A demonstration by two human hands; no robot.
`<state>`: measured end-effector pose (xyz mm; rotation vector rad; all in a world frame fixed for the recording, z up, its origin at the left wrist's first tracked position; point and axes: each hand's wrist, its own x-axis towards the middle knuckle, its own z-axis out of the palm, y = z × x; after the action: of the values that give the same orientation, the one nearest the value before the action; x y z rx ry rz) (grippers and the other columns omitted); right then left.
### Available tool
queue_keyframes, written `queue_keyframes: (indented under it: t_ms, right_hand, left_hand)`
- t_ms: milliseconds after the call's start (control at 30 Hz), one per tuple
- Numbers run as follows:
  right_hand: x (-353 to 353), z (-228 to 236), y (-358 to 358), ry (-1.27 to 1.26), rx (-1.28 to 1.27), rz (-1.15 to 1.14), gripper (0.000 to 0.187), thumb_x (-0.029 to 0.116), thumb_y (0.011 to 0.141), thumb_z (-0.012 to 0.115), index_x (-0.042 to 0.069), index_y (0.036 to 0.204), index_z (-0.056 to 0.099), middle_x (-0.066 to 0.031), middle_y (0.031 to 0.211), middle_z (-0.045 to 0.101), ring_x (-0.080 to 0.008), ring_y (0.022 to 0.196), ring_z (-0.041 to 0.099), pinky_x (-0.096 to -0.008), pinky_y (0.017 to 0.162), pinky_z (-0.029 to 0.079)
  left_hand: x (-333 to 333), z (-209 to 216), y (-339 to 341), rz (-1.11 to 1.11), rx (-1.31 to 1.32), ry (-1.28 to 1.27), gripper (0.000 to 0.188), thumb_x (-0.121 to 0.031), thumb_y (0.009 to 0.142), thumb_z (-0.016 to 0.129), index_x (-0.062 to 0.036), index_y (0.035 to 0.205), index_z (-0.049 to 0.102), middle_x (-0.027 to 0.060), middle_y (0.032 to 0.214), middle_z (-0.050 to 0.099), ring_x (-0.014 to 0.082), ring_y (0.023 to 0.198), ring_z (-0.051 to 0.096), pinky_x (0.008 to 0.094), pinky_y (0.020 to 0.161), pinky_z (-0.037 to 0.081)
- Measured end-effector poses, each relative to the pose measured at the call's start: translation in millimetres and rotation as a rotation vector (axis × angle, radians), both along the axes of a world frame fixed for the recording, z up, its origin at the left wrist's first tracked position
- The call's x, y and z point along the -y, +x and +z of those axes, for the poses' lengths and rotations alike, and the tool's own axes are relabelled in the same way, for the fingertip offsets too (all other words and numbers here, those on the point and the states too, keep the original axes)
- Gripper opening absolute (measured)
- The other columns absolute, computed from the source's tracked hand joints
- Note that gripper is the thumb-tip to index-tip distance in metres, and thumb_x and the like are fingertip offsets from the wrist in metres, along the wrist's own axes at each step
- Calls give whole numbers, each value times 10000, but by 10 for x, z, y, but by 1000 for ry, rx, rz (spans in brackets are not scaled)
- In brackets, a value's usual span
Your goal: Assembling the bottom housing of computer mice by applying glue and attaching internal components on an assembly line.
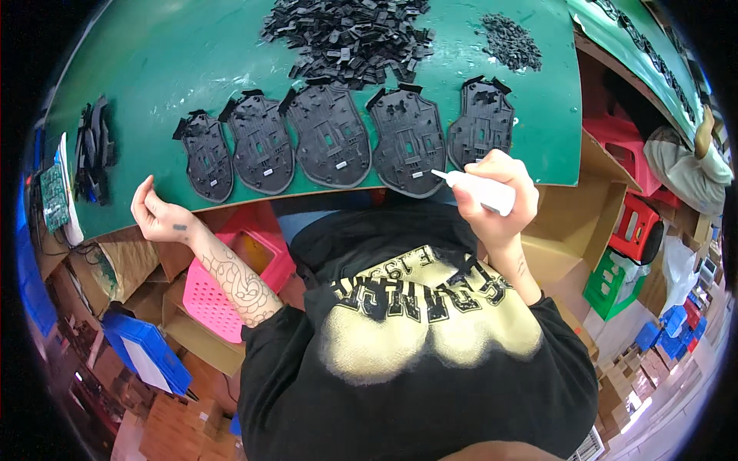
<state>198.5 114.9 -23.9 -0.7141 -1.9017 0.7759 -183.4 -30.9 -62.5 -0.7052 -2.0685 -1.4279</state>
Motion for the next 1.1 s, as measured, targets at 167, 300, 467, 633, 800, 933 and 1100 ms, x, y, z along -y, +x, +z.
queue_keyframes:
  t_ms: [167,300,467,633,800,933,1100]
  right_hand:
    - [9,0,-77,46,35,34,272,116,640,803,36,805,603,-77,652,607,-206,541,596,-279,491,466]
    - [12,5,-101,65,68,37,259,113,640,802,36,784,602,-76,649,606,-207,542,598,-281,493,469]
    - [36,4,-79,66,86,22,257,112,650,800,31,796,604,-73,651,600,-195,561,603,-276,504,471]
    - [152,-12,-68,-242,-149,-97,252,110,686,793,18,819,601,-61,730,601,-136,657,613,-248,568,474]
    - [171,34,-186,-383,-147,-76,258,114,713,784,5,859,602,-63,788,605,-124,667,586,-238,601,468]
    - [132,111,-345,-82,22,59,292,134,690,798,5,869,608,-85,789,615,-172,668,598,-270,597,471]
    - [140,160,-491,-41,216,108,307,140,652,811,30,863,618,-85,794,630,-224,681,605,-305,600,481]
  left_hand:
    - [12,9,5,0,-11,1,207,10,855,481,40,806,680,89,845,657,170,766,614,253,724,509]
    - [-1,13,16,-12,6,40,204,12,849,484,41,802,681,90,841,655,172,767,610,253,726,504]
    - [0,25,24,-17,3,40,206,14,848,481,44,801,680,91,842,653,170,768,606,253,731,501]
    - [-10,9,25,-21,11,60,194,35,839,488,43,798,678,94,849,653,170,769,605,253,735,496]
    - [-5,22,23,-19,18,58,183,52,807,504,22,784,683,74,841,635,160,777,596,259,720,488]
    - [4,27,25,-13,22,62,185,52,794,507,9,775,686,67,842,637,159,774,593,264,710,478]
    - [-16,25,56,-5,3,53,148,28,820,544,0,780,683,61,831,637,164,780,592,270,713,478]
